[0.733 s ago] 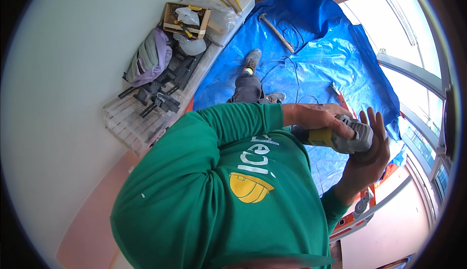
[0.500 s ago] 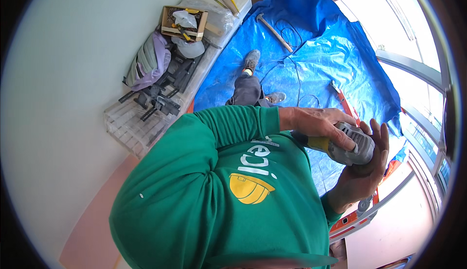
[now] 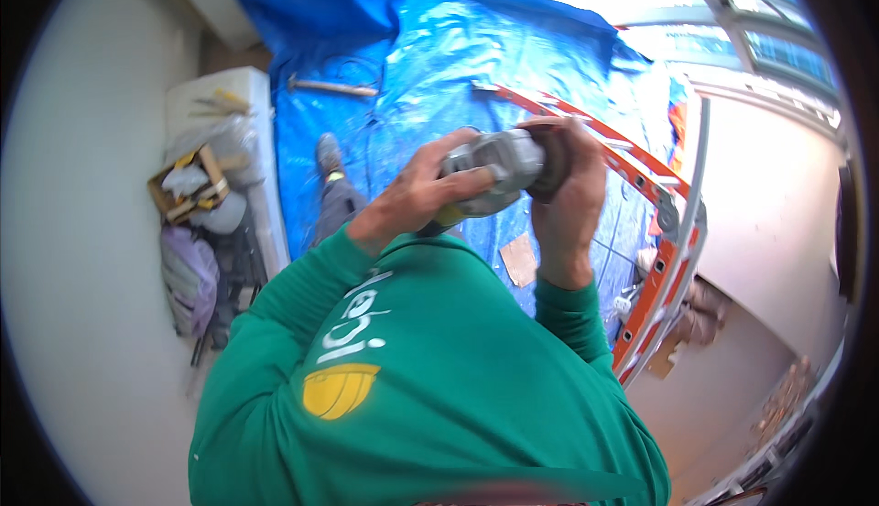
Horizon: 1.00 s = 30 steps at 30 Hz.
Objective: The person prepares an angle grinder by attaching a cutting disc, then climbs a ladder and uses a screwdriver to fasten metal ceiling grid components. The person handles the grinder, cutting disc, screwdriver, and metal grid parts during the sequence.
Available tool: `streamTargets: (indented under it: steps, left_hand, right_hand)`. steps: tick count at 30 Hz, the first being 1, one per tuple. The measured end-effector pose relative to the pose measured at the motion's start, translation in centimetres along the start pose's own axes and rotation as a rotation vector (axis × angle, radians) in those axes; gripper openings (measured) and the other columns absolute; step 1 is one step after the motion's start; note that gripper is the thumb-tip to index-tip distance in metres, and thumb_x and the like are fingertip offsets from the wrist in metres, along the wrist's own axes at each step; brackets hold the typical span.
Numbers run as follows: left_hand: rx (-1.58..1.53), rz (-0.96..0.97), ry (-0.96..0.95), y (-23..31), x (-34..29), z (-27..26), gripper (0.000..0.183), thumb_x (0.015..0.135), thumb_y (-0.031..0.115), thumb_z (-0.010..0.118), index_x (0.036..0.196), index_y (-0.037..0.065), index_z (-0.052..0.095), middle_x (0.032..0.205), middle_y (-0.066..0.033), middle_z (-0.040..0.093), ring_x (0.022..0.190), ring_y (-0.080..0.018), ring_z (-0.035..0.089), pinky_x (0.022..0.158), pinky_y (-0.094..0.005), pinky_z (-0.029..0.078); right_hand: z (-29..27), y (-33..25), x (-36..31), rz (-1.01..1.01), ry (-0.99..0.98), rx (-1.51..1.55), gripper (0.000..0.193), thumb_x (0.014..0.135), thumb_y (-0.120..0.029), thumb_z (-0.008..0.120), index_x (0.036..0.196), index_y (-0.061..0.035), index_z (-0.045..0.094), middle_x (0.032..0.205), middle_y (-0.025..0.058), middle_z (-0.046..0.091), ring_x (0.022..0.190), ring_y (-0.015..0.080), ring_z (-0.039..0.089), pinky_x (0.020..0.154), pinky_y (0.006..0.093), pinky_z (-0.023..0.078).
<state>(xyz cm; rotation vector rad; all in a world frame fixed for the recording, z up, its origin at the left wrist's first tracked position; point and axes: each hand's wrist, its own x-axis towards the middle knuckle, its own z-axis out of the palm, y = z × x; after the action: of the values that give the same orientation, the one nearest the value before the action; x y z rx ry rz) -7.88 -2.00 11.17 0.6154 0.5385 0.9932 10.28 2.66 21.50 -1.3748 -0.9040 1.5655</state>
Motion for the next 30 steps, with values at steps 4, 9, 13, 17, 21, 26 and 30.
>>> streamTargets:
  steps: [4,9,13,17,21,26,30]
  left_hand:
    - [0.0,0.013,0.08,-0.2,-0.8,0.5,0.068,0.101,0.039,0.081,0.148,-0.004,0.059,0.124,-0.0111,0.072,0.111,-0.0156,0.069,0.096,-0.032,0.057]
    - [-0.098,0.014,0.011,-0.4,-0.3,1.0,0.074,0.102,0.039,0.079,0.155,-0.006,0.053,0.127,-0.0121,0.071,0.115,-0.016,0.069,0.1,-0.0325,0.056]
    - [-0.231,0.021,-0.081,-1.0,0.6,0.9,0.077,0.104,0.04,0.075,0.159,-0.007,0.048,0.135,-0.0137,0.069,0.119,-0.0188,0.07,0.103,-0.0341,0.057]
    - [-0.297,0.034,-0.104,-1.4,1.1,0.4,0.08,0.107,0.047,0.069,0.161,-0.007,0.045,0.142,-0.0163,0.067,0.125,-0.0244,0.07,0.106,-0.0396,0.058]
    - [-0.508,0.039,-0.091,-1.1,3.2,-0.4,0.08,0.111,0.058,0.056,0.163,-0.001,0.047,0.149,-0.0228,0.064,0.13,-0.0313,0.07,0.11,-0.0472,0.058]
    - [-0.683,0.025,-0.32,-0.3,5.6,-2.9,0.085,0.109,0.074,0.041,0.161,0.009,0.052,0.133,-0.025,0.066,0.106,-0.0431,0.075,0.095,-0.0586,0.06]
    - [-0.716,0.011,-0.32,-0.8,5.9,-3.7,0.088,0.105,0.081,0.04,0.156,0.01,0.056,0.122,-0.0242,0.067,0.095,-0.0438,0.074,0.086,-0.0598,0.06]
  right_hand:
    - [0.4,0.5,-0.7,-0.124,-0.036,0.0,0.052,0.12,-0.036,0.04,0.116,0.0048,0.071,0.109,0.0207,0.079,0.098,0.0244,0.078,0.088,0.0358,0.064]
    - [0.9,0.2,-1.1,-0.293,0.02,-0.047,0.037,0.118,-0.025,0.053,0.108,0.0052,0.071,0.1,0.0152,0.081,0.085,0.014,0.073,0.079,0.0297,0.059]
    - [0.9,1.1,-1.0,-0.368,0.132,-0.144,0.036,0.116,-0.022,0.053,0.103,0.0042,0.073,0.095,0.0119,0.079,0.084,0.0142,0.071,0.079,0.0309,0.058]
    - [1.0,3.5,1.2,-0.821,0.119,-0.2,0.032,0.114,-0.022,0.051,0.108,0.0027,0.071,0.104,0.0191,0.078,0.099,0.0262,0.074,0.1,0.0452,0.058]
    - [-0.8,2.7,4.4,-1.257,-0.025,-0.572,0.037,0.108,-0.029,0.061,0.126,0.001,0.072,0.131,0.0253,0.075,0.127,0.0411,0.07,0.12,0.0592,0.046]
    - [-2.1,0.6,3.0,-1.056,-0.01,-0.583,0.056,0.094,-0.038,0.085,0.139,-0.0052,0.075,0.143,0.022,0.069,0.13,0.0404,0.067,0.11,0.0518,0.052]
    - [-1.3,-0.1,2.7,-0.772,0.011,-0.774,0.033,0.098,-0.018,0.084,0.126,-0.0005,0.078,0.115,0.0164,0.078,0.101,0.0286,0.076,0.086,0.0397,0.061]
